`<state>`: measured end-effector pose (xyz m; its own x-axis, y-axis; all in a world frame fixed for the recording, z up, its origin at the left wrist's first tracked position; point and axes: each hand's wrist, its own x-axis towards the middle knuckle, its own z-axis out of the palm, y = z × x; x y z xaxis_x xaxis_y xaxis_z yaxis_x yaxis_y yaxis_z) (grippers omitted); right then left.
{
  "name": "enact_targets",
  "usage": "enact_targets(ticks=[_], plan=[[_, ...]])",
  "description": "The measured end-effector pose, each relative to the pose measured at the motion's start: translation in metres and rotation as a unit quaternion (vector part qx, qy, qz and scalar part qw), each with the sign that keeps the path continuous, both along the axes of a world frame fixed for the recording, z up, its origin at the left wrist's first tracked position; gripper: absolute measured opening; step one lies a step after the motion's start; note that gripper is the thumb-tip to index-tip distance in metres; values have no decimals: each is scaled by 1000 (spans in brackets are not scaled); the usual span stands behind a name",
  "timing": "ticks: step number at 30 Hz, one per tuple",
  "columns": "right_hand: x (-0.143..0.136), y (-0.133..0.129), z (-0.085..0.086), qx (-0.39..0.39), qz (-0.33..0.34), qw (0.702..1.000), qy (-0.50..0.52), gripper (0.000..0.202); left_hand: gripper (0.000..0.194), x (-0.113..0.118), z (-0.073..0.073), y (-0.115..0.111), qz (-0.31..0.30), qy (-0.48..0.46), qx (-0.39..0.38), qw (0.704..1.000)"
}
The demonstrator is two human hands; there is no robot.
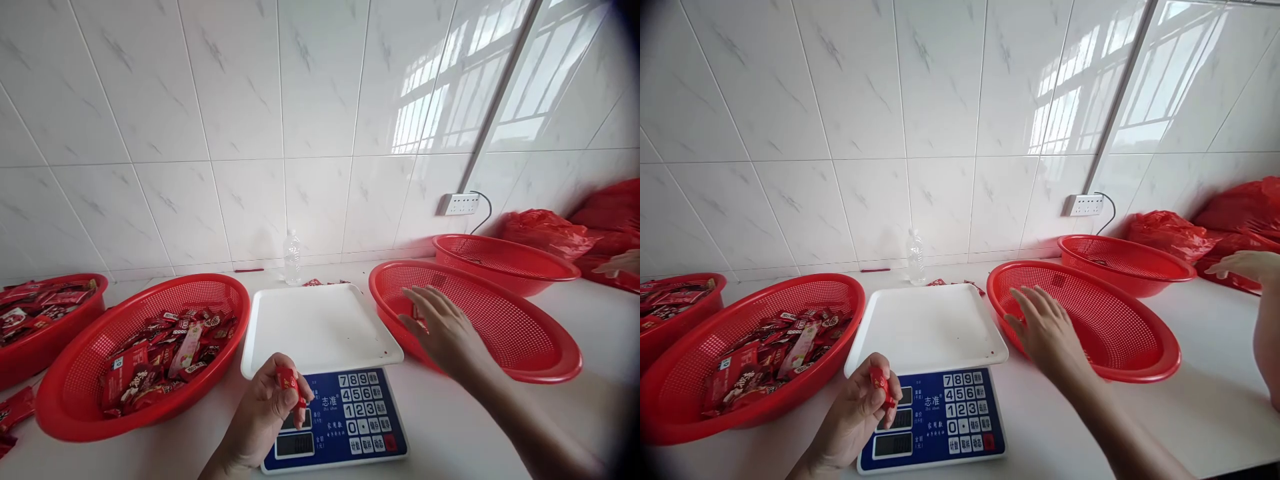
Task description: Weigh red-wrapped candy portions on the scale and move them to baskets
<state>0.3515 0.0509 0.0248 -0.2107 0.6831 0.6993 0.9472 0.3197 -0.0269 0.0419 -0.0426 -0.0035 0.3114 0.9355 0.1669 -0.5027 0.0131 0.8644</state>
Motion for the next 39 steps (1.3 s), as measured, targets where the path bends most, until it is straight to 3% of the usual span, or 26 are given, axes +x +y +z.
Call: enact_targets(ticks=[3, 5, 7, 9, 13, 17, 24, 28, 31, 35, 39], plan=[[-35, -40, -3, -50, 156, 982, 93, 39, 28, 7, -1, -3, 30, 118, 13, 992], [-63, -70, -4, -144, 280, 941, 122, 38, 32, 14, -2, -7, 50, 204, 25, 977], [-86, -93, -6, -213, 357, 898, 146, 41, 39, 22, -3, -10, 65, 263, 47, 962], [-100, -104, -11, -254, 373, 873, 184, 33, 43, 27, -5, -14, 72, 310, 85, 944], [-106, -103, -21, -316, 337, 848, 260, 20, 41, 30, -9, -22, 87, 369, 137, 915], [-103, -100, -21, -385, 338, 815, 269, 20, 47, 33, -10, -27, 84, 395, 161, 901], [-97, -104, -15, -409, 345, 782, 320, 30, 49, 37, -22, -29, 113, 383, 176, 900], [-96, -107, -13, -401, 348, 785, 319, 27, 49, 37, -28, -34, 136, 361, 172, 906], [-95, -107, -14, -362, 348, 808, 308, 26, 40, 35, -19, -37, 157, 379, 164, 897], [-82, -98, -21, -237, 307, 868, 309, 24, 24, 26, 6, -27, 206, 456, 226, 836], [-53, -75, -39, -65, 208, 920, 325, 20, 25, 14, 29, -3, 257, 527, 263, 767]])
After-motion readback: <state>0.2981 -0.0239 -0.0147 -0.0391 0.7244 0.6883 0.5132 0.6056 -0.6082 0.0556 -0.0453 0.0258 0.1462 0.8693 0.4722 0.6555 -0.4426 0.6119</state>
